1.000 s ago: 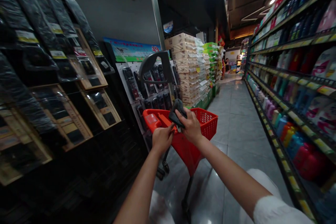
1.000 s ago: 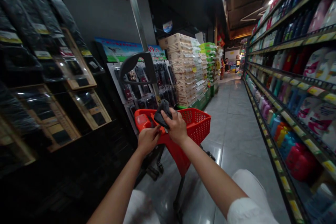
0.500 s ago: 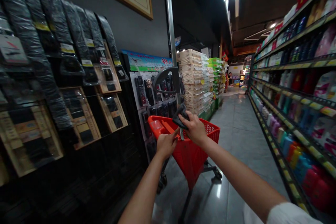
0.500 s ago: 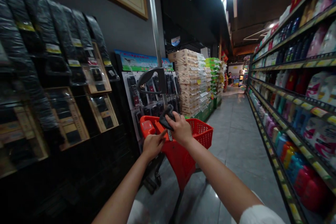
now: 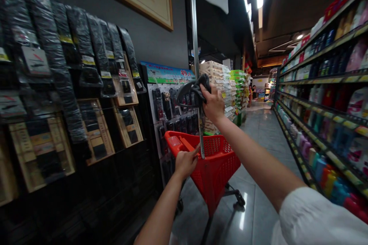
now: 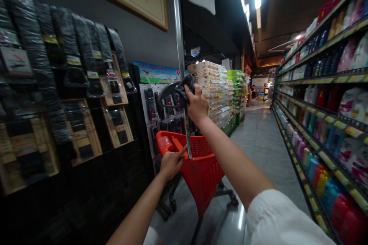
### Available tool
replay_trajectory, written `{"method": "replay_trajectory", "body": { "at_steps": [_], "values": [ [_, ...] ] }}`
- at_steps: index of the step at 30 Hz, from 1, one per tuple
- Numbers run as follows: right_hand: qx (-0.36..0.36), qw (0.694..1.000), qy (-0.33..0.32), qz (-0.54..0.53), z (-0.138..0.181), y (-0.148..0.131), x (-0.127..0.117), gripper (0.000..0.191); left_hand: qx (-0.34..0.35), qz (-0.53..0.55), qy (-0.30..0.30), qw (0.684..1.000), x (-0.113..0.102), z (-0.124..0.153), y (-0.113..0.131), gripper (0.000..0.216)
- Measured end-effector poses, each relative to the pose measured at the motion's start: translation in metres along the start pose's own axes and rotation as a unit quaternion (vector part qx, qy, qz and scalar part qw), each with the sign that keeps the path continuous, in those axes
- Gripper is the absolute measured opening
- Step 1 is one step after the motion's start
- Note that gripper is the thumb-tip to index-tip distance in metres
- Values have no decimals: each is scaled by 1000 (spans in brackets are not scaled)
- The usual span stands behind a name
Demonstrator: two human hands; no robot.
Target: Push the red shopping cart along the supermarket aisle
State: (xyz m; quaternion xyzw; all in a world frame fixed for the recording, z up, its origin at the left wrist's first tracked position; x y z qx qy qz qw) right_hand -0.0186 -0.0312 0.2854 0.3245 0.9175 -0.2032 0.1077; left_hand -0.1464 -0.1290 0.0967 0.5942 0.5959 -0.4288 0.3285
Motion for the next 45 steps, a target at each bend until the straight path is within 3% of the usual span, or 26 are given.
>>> {"method": "replay_trajectory", "body": {
  "at_steps": [6,13,17,25,29,33,39,45],
  "values": [
    [-118,993,16,10,-26,-28,-17,61,-7,-3,-4,1000,-1,0,1,58],
    [-280,956,-54,72,2,-64,-33,48,-9,-22,1,1000,5,-3,1,60],
    [-319,941,-86,71,21,-53,-24,49,-8,-24,-8,1000,4,-3,0,60],
    [-270,956,-88,66,21,18,-16,63,-10,-21,1,1000,5,-2,0,58],
    [-208,974,-50,70,2,15,-20,62,-9,-9,0,1000,4,-3,3,59],
    [-208,972,-56,98,-4,3,-21,48,-8,-2,-1,1000,2,-3,4,58],
    [-203,972,-84,83,18,7,-16,53,-1,-1,1,1000,2,-3,2,58],
    [-115,992,-50,23,51,22,8,63,-12,-7,-6,1000,3,-4,4,55]
  ]
}}
Point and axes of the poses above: each hand's wrist, its own z-axis away from the middle knuckle, its own x-axis out of the palm, y = z × x, the point moved 2 cm from there along -z, towards the middle knuckle, and after that the axes turned 12 degrees about x, right-handed, at the moved point
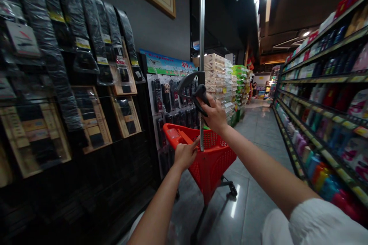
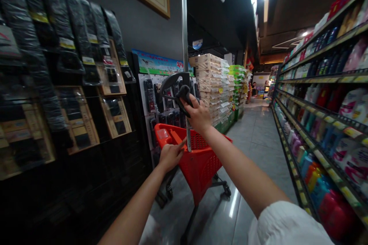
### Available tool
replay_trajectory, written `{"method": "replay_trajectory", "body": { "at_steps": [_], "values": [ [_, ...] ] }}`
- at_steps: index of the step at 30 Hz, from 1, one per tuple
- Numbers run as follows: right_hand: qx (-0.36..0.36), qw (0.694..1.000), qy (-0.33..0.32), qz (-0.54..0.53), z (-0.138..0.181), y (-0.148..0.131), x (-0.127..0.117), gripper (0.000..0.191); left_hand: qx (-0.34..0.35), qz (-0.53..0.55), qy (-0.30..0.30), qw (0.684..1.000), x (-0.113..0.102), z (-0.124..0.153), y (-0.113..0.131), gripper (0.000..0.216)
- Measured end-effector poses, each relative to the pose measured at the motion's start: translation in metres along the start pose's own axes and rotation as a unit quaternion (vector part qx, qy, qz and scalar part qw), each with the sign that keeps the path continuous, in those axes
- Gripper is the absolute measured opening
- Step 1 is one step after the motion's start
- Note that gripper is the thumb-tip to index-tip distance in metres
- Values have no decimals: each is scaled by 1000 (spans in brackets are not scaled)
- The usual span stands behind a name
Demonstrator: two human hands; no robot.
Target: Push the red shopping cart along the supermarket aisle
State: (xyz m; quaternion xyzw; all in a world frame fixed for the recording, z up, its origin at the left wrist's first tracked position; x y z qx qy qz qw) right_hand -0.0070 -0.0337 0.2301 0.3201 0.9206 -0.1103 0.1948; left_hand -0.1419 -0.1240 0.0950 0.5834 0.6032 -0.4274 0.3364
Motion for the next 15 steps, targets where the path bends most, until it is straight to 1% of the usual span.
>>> {"method": "replay_trajectory", "body": {
  "at_steps": [2,4,8,11,13,15],
  "values": [
    [11,1000,7,-4,14,1,12,62,6,16,4,1000,0,0,0,50],
    [3,1000,-3,3,35,2,25,61,17,37,8,999,1,0,-1,43],
    [-28,998,-52,4,98,9,53,59,37,55,25,997,-1,-1,-2,36],
    [-11,996,-83,-27,142,18,69,57,40,46,24,998,-2,-3,-3,35],
    [12,995,-85,-52,150,23,71,56,43,42,27,998,-1,-3,-3,38],
    [40,994,-69,-70,135,24,66,55,51,42,36,997,0,-4,-2,39]
  ]
}}
Point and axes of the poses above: each hand's wrist, its own z-axis away from the middle knuckle, its own x-axis out of the palm, y = z × x, the point moved 2 cm from there along -z, towards the middle knuckle, and after that the axes turned 12 degrees about x, right-handed, at the moved point
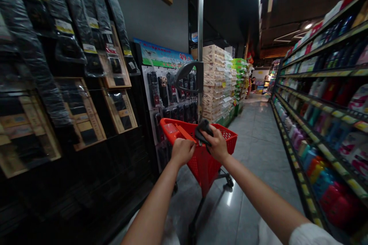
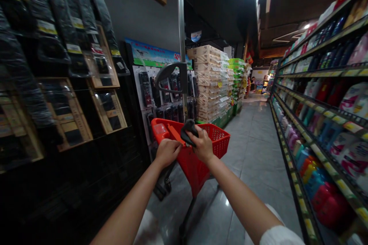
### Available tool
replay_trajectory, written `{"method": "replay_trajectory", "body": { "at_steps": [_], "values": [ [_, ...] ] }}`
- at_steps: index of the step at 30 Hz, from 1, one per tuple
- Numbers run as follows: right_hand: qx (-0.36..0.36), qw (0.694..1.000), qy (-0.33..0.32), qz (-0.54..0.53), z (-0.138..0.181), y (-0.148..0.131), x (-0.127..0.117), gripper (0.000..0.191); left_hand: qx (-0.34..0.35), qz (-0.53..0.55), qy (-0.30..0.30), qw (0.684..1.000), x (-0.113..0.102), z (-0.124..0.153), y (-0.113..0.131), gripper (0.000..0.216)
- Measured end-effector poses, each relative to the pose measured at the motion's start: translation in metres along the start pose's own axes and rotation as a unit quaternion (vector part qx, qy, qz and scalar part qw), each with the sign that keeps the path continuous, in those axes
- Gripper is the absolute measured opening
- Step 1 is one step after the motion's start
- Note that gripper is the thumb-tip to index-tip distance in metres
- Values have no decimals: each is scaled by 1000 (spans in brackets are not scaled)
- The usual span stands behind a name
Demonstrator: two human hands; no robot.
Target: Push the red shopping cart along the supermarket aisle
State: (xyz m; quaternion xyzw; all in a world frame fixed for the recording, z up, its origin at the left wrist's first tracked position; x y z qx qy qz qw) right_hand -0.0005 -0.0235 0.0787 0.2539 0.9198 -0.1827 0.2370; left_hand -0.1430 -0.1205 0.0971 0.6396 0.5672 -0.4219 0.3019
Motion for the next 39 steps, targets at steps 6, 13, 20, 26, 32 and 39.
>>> {"method": "replay_trajectory", "body": {
  "at_steps": [6,13,20,26,32,39],
  "values": [
    [26,997,70,-30,-66,-20,-30,52,65,49,7,997,-3,3,0,37],
    [5,996,-89,0,25,-1,12,65,-21,91,86,992,-6,9,-51,38],
    [222,961,-101,-131,69,40,54,67,-66,101,61,991,17,4,-70,44],
    [256,944,-63,-200,76,17,53,61,-60,97,58,992,18,-3,-50,45],
    [317,916,-25,-244,81,36,54,60,-62,94,61,992,22,-14,-27,46],
    [336,890,49,-304,90,34,67,57,-79,71,75,992,34,-36,2,45]
  ]
}}
Point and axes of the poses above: each hand's wrist, its own z-axis away from the middle knuckle, its own x-axis out of the palm, y = z × x, the point moved 2 cm from there along -z, towards the middle knuckle, and after that the axes turned 12 degrees about x, right-handed, at the moved point
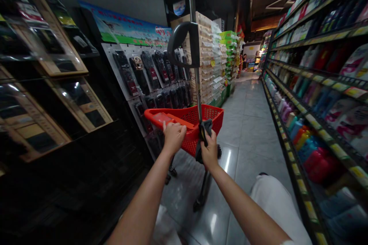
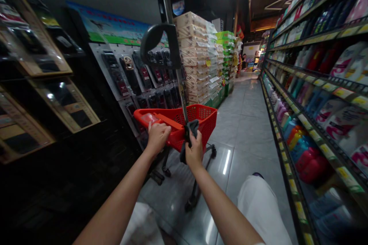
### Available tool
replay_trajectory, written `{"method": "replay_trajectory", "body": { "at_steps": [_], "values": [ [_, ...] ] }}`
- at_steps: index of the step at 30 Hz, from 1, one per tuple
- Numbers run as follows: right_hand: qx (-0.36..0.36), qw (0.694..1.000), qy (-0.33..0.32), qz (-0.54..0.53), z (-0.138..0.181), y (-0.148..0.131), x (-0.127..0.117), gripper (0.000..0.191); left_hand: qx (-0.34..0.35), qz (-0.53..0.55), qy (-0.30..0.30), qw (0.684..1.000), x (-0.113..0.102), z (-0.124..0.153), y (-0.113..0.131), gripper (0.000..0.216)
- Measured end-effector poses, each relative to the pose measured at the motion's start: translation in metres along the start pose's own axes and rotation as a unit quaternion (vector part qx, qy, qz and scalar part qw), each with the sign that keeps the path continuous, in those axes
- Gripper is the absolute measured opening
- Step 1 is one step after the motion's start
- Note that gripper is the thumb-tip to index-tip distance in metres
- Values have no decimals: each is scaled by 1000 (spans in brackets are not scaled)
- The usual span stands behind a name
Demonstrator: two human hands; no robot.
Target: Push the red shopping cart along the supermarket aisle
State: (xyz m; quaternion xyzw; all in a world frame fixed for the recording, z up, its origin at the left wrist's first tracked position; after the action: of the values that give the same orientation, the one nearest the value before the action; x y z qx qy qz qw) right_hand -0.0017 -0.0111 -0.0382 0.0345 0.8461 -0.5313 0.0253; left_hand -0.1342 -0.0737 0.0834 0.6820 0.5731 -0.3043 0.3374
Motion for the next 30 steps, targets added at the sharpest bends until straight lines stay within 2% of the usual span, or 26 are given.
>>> {"method": "replay_trajectory", "body": {
  "at_steps": [3,6,8,10,13,15,17,19,21,23,26,28,30],
  "values": [
    [38,999,18,-21,14,34,3,52,-3,-8,-4,1000,6,-7,11,46],
    [173,984,37,-16,19,75,3,41,-18,-17,-3,1000,9,-12,21,46],
    [227,973,39,-18,17,86,3,36,-28,-26,1,999,12,-15,25,47],
    [203,977,43,-42,12,80,2,36,-33,-32,8,999,14,-17,28,48],
    [110,989,41,-85,6,62,2,40,-33,-35,16,999,17,-20,31,48],
    [93,990,40,-98,7,60,2,41,-32,-34,17,999,18,-21,31,47],
    [136,984,53,-98,11,71,2,38,-31,-34,16,999,19,-21,32,47],
    [215,971,59,-85,15,85,1,36,-29,-37,20,999,20,-20,33,46],
    [256,962,55,-77,15,87,-1,35,-28,-44,25,998,21,-20,38,45],
    [225,969,51,-86,10,73,-5,37,-35,-51,26,998,23,-19,45,45],
    [130,984,52,-108,-2,39,-18,39,-41,-53,12,998,24,-16,56,45],
    [98,987,55,-115,-13,25,-30,41,-15,-27,-7,999,19,-15,58,44],
    [88,988,56,-113,-24,22,-42,42,35,29,-21,999,11,-16,52,42]
  ]
}}
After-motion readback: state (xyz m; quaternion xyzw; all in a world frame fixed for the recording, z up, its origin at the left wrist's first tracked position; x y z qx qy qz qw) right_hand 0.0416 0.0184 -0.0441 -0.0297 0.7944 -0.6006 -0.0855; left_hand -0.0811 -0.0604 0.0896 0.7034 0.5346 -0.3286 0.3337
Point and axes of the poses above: each hand's wrist, its own z-axis away from the middle knuckle, its own x-axis out of the palm, y = z × x, the point moved 2 cm from there along -z, towards the middle knuckle, and after that the axes turned 12 degrees about x, right-handed, at the moved point
